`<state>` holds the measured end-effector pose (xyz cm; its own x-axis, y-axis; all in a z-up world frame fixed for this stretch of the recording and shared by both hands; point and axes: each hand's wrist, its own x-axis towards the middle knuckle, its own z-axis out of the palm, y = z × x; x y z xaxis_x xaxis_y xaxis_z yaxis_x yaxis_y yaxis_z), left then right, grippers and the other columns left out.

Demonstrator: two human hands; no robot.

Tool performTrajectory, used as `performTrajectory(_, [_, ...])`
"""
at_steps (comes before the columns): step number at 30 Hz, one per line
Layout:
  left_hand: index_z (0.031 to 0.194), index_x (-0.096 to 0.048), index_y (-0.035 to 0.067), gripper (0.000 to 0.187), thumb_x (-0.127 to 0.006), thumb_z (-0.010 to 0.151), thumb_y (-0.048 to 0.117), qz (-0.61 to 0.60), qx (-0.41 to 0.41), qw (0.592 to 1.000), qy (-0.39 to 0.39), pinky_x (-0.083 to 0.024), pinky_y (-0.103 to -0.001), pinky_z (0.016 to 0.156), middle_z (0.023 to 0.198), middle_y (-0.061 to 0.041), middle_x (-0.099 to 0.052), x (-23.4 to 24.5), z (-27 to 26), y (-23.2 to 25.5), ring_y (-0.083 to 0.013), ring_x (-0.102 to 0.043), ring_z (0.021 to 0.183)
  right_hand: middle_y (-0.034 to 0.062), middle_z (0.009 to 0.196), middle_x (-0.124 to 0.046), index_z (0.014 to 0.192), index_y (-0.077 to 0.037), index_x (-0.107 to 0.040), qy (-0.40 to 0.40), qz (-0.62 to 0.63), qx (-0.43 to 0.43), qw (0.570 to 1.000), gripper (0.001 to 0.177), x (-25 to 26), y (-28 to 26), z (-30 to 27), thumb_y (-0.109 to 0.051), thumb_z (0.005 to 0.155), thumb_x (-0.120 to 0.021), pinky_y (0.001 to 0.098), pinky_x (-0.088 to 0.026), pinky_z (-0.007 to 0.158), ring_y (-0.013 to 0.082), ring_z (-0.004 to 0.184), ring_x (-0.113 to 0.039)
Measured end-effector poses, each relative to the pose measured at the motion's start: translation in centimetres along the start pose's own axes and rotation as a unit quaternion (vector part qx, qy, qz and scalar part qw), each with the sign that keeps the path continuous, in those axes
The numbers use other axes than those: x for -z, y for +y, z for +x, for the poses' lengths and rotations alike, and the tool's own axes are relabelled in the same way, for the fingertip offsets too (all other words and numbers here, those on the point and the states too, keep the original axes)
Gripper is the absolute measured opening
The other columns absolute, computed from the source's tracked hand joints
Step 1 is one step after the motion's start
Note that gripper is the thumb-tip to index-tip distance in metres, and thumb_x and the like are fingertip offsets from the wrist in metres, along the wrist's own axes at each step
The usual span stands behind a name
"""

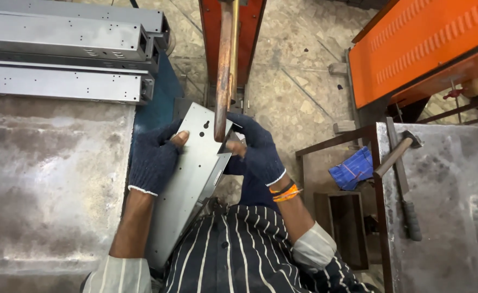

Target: Assembling metal components using a spot welding machine and smoothing edges with a hand file.

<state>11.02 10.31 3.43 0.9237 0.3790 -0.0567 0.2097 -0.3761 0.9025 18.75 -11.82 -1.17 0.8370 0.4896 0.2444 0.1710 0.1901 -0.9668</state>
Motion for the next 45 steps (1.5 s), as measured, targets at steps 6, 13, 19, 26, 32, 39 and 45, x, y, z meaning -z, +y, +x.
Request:
performTrajectory(6, [0.119,-0.076,0.006,0.039,-0.07,0.091,0.033,0.02,0.015,1.0,0.001,-0.055,-0.032,0.069,0.084,-0.008,-0.079,0.1,-0.1,0.2,-0.0115,-0.069,0.075,0.006,0.121,-0.072,0.125,0.0,-0.069,0.063,-0.015,-0.029,0.997,0.027,0.0,2.5,0.9,-0.015,0.103,-0.063,0.0322,-0.051,0.105,0.014,0.116,-0.065])
performTrajectory(13, [0.118,-0.076,0.004,0.04,-0.071,0.091,0.033,0.023,0.048,0.999,0.0,-0.055,-0.033,0.068,0.083,-0.011,-0.079,-0.1,0.1,-0.1,-0.0142,-0.068,0.072,0.0033,0.113,-0.071,0.122,0.0,-0.07,0.102,0.0,-0.009,0.995,0.026,-1.0,3.6,0.8,-0.018,0.104,-0.066,0.0291,-0.051,0.099,0.0114,0.108,-0.064])
performTrajectory(19, [0.118,-0.075,0.004,0.039,-0.073,0.09,0.032,0.012,0.022,1.0,0.015,-0.056,-0.032,0.07,0.088,-0.012,-0.08,-0.4,0.2,-0.9,-0.0139,-0.07,0.076,-0.0006,0.108,-0.068,0.119,-0.001,-0.069,0.127,0.014,-0.005,0.992,0.027,-1.5,3.7,0.9,-0.022,0.103,-0.068,0.0264,-0.05,0.093,0.0087,0.102,-0.061])
performTrajectory(26, [0.119,-0.075,0.004,0.038,-0.071,0.092,0.031,0.039,0.011,0.999,0.009,-0.055,-0.033,0.065,0.081,-0.012,-0.078,-0.3,-0.1,0.5,-0.0139,-0.069,0.071,-0.0023,0.103,-0.063,0.116,-0.001,-0.069,0.116,-0.002,-0.001,0.993,0.024,-1.1,3.9,0.9,-0.021,0.103,-0.069,0.0258,-0.048,0.092,0.0085,0.099,-0.058])
performTrajectory(32, [0.12,-0.075,0.004,0.042,-0.073,0.09,0.032,0.013,0.056,0.998,0.011,-0.055,-0.034,0.066,0.083,-0.012,-0.079,-0.2,-0.4,0.5,-0.014,-0.068,0.072,-0.0005,0.11,-0.065,0.117,-0.002,-0.067,0.097,-0.006,-0.008,0.995,0.022,-0.6,3.8,1.1,-0.02,0.103,-0.067,0.0265,-0.048,0.097,0.0094,0.106,-0.059])
performTrajectory(39, [0.122,-0.074,0.002,0.047,-0.072,0.091,0.037,0.017,0.025,1.0,0.006,-0.055,-0.032,0.074,0.093,-0.012,-0.08,-0.2,-0.1,-0.5,-0.0137,-0.07,0.081,0.0027,0.113,-0.065,0.119,-0.002,-0.067,0.104,-0.016,0.039,0.994,0.027,-1.5,5.0,1.1,-0.026,0.108,-0.062,0.0287,-0.048,0.101,0.0119,0.11,-0.06])
performTrajectory(45, [0.122,-0.074,0.004,0.047,-0.072,0.09,0.037,0.019,0.049,0.999,0.008,-0.056,-0.032,0.073,0.092,-0.012,-0.08,-0.3,-0.2,-0.1,-0.014,-0.071,0.08,0.0029,0.113,-0.066,0.12,-0.002,-0.066,0.137,-0.016,0.054,0.989,0.031,-2.3,5.4,1.1,-0.03,0.109,-0.059,0.0292,-0.05,0.098,0.0114,0.108,-0.062])
